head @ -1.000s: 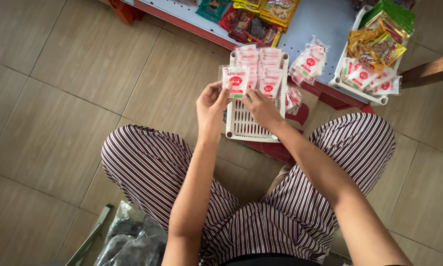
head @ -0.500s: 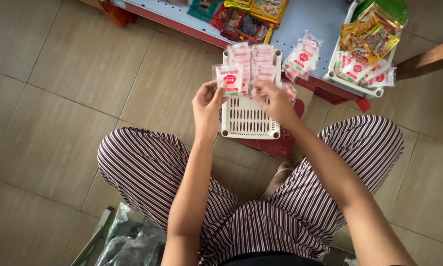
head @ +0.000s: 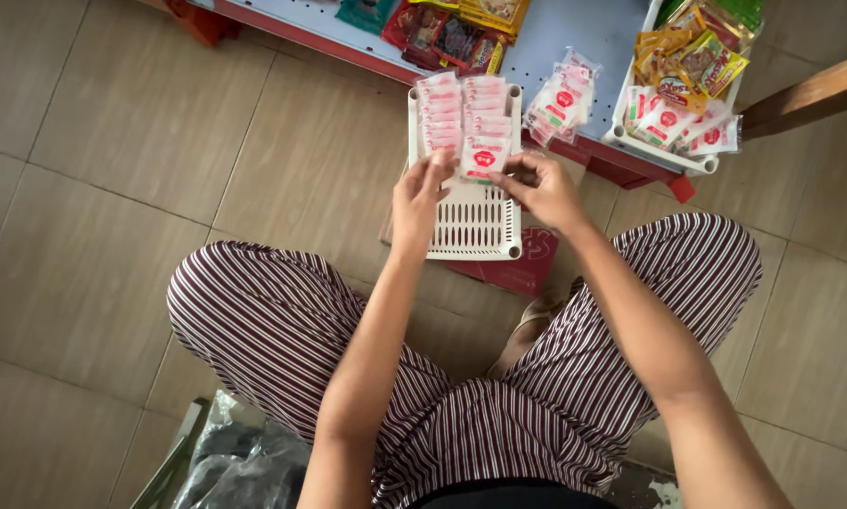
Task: The person sits on the floor and arranges small white snack packets into a white plastic basket. They pick up packets from a pile and place them neatly into the basket's compartments.
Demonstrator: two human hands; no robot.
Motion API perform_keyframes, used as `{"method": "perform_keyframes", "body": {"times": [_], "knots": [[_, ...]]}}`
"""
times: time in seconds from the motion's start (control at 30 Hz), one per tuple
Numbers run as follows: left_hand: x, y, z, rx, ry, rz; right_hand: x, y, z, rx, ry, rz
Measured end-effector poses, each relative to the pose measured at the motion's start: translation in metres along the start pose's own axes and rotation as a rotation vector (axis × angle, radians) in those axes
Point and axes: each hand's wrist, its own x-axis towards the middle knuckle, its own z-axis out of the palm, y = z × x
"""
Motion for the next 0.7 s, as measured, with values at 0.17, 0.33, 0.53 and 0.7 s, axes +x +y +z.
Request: {"method": "perform_keyframes", "body": {"times": [0.17,0.33,0.53,0.7], "knots": [[0.015,-0.037,-0.018,-0.005,-0.036,-0.131,0.004,0.024,0.002,-0.454,0.117,0.054],[0.033,-0.099,-0.011,0.046,-0.043,-0.198,0.009,0.046,0.020,-0.513,0.195,-0.084],[0.033,-0.132,0.000,0.024,-0.105,-0.165,0.006,0.044,0.031,-0.592,0.204,-0.015],[0.015,-0.122,0.012,0.239,-0.034,0.010,0.008,0.051,0.037,-0.677,0.274,-0.256]]}}
